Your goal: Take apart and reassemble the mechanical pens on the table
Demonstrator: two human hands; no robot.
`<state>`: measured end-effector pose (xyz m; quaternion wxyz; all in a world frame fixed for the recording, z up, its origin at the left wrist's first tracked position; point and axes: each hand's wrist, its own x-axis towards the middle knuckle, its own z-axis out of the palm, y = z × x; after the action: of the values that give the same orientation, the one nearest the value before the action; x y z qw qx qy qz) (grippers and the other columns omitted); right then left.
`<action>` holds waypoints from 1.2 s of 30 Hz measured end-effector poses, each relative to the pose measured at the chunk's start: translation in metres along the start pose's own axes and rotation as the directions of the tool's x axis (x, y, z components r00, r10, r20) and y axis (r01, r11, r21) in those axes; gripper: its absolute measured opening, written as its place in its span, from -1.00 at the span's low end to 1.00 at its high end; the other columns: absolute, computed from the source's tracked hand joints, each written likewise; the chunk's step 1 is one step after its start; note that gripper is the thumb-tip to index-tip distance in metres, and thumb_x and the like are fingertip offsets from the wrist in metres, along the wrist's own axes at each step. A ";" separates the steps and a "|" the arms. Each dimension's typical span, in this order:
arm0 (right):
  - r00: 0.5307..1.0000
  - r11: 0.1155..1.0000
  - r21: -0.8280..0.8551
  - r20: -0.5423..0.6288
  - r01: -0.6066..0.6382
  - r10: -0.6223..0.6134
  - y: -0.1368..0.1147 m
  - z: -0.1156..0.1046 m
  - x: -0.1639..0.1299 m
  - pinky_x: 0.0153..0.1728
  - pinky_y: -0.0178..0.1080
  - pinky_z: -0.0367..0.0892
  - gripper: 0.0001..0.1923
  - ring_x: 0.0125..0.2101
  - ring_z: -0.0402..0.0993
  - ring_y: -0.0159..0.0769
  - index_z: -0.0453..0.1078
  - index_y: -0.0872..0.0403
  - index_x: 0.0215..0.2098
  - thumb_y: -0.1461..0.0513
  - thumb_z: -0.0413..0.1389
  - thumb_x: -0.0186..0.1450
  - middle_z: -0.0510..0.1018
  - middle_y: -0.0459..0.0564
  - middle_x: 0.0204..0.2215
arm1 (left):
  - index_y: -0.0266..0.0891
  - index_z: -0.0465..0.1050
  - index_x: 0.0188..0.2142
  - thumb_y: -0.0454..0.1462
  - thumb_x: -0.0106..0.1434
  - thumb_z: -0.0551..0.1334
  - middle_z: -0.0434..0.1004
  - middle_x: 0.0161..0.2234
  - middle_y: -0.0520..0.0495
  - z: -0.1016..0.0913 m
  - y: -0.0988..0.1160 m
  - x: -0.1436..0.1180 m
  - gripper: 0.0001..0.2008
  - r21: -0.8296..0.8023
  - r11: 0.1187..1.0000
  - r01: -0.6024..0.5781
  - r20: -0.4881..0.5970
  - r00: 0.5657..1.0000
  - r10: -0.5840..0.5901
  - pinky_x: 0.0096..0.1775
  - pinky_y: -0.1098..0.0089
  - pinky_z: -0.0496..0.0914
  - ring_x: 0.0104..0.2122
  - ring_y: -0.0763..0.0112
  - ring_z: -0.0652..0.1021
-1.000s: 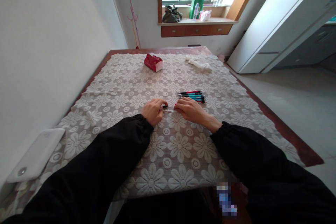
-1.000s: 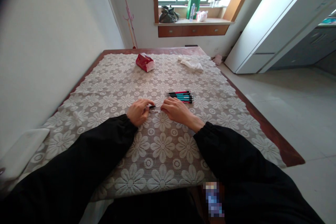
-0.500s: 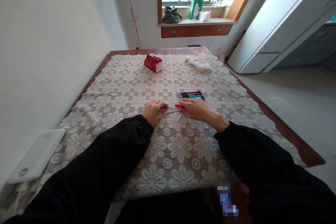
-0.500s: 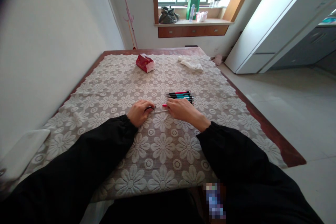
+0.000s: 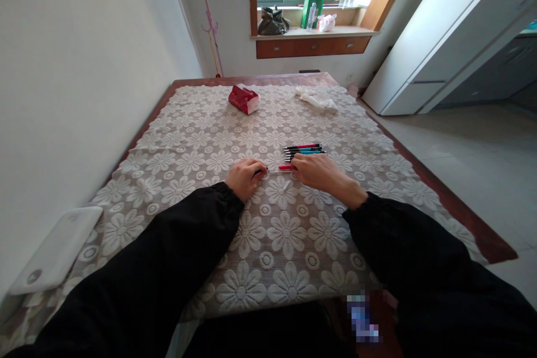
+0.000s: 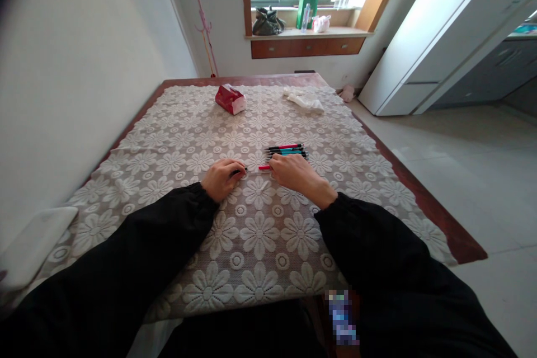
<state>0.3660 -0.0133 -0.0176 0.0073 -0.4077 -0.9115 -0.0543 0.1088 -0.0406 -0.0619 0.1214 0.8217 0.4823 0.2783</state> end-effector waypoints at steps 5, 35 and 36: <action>1.000 1.000 -0.030 0.005 0.002 -0.002 -0.002 0.001 0.001 -0.40 -0.20 0.13 -0.78 -0.37 0.55 -0.21 0.52 0.12 -0.18 0.25 0.03 0.46 0.63 0.14 -0.20 | -0.11 0.54 -0.22 -0.34 0.38 0.22 0.65 -0.08 -0.01 -0.001 0.001 0.000 -0.88 -0.008 1.000 0.021 0.009 1.000 -0.021 0.12 0.19 0.43 -0.02 0.25 0.58; 0.995 0.971 0.231 -0.060 -0.060 0.076 -0.021 0.017 0.005 -0.41 -0.24 0.04 -0.74 -0.32 0.54 -0.28 0.51 0.06 -0.09 0.18 -0.01 0.52 0.61 0.06 -0.09 | -0.15 0.51 -0.18 -0.34 0.28 0.28 0.63 -0.07 -0.08 -0.001 0.005 0.001 -0.88 0.019 0.999 0.036 -0.058 0.998 -0.035 0.08 0.15 0.47 -0.03 0.17 0.58; 0.995 0.971 0.233 -0.068 -0.055 0.073 -0.021 0.017 0.005 -0.41 -0.24 0.04 -0.75 -0.31 0.54 -0.28 0.51 0.06 -0.09 0.18 -0.01 0.52 0.61 0.05 -0.09 | -0.15 0.51 -0.21 -0.33 0.30 0.27 0.62 -0.04 -0.09 -0.001 0.004 0.001 -0.92 0.019 1.000 0.011 -0.057 0.998 -0.010 0.10 0.14 0.46 -0.01 0.16 0.57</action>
<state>0.3474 -0.0213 -0.0364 0.0911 -0.4308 -0.8971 0.0368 0.1114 -0.0421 -0.0592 0.1008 0.8121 0.4925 0.2963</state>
